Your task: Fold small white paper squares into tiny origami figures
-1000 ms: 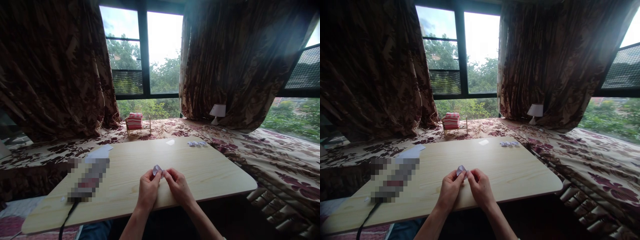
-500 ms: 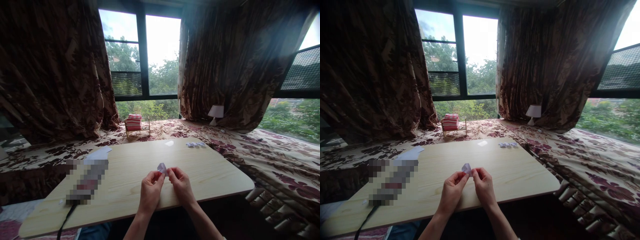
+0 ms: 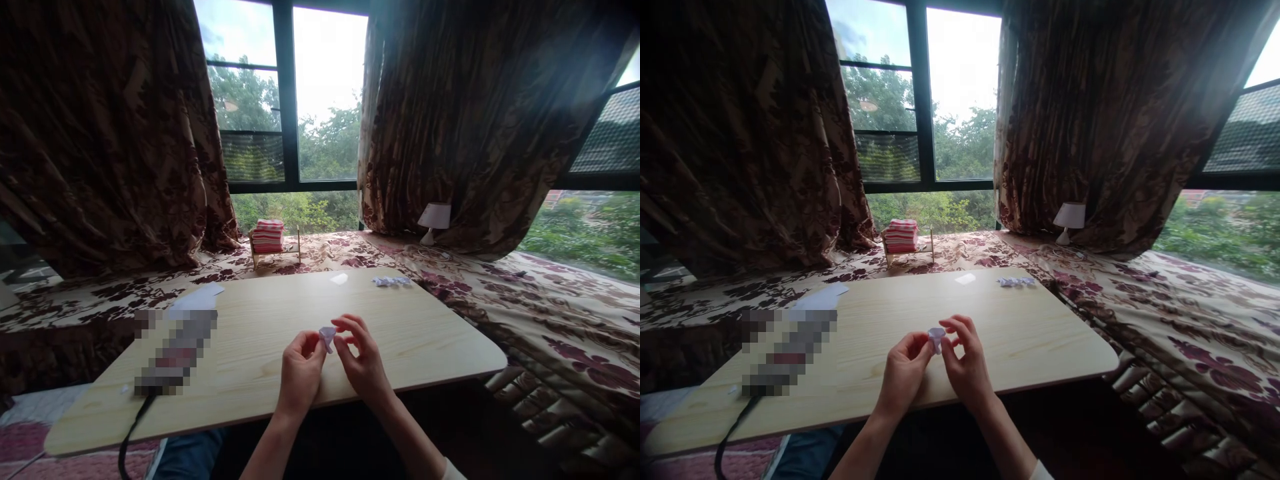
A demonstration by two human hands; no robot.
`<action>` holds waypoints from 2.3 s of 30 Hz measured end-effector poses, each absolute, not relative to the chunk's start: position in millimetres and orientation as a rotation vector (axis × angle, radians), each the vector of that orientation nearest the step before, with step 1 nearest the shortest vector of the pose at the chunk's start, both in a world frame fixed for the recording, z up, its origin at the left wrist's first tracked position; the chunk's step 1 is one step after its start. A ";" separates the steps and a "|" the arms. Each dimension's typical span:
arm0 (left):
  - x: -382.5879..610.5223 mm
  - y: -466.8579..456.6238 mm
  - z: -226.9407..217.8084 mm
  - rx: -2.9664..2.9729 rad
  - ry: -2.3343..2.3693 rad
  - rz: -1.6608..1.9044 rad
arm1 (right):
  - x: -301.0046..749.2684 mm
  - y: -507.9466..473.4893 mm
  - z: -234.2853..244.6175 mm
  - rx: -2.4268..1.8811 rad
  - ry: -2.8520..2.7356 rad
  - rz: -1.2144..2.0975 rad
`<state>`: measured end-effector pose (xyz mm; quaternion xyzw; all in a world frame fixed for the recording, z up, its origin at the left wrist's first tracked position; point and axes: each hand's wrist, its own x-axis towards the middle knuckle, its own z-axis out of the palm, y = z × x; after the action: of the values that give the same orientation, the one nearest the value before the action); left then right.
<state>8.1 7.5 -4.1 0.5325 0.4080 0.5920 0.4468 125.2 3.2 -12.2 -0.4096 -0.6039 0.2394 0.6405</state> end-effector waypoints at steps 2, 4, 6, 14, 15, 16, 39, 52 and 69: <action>6.7 7.4 -3.9 1.328 1.011 1.458 | 124.7 1.8 -11.6 -0.915 -1.436 0.470; 4.2 7.3 -3.3 1.333 1.021 1.453 | 123.7 1.4 -11.9 -0.917 -1.455 0.440; 2.0 7.1 -2.7 1.333 1.032 1.446 | 123.0 1.7 -12.6 -0.933 -1.446 0.457; 0.9 7.1 -2.9 1.306 1.029 1.416 | 123.0 2.0 -13.1 -0.940 -1.468 0.508; 1.0 7.5 -3.1 1.308 1.029 1.408 | 123.0 1.8 -12.9 -0.936 -1.480 0.513; 1.2 8.0 -3.4 1.313 1.029 1.400 | 123.0 1.7 -12.9 -0.934 -1.490 0.517; -3.4 10.1 2.6 1.396 1.089 1.284 | 133.6 2.6 -11.7 -1.055 -1.676 0.398; -4.4 11.9 -0.5 1.415 1.134 1.287 | 133.4 2.2 -13.6 -1.049 -1.634 0.376; -4.1 10.9 -2.6 1.407 1.129 1.287 | 134.8 2.8 -9.6 -1.041 -1.759 0.182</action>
<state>-4.1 10.9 -2.6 0.5681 0.4559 0.5196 0.4466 134.8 2.8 -9.6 -0.4341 -0.7330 0.0758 0.5183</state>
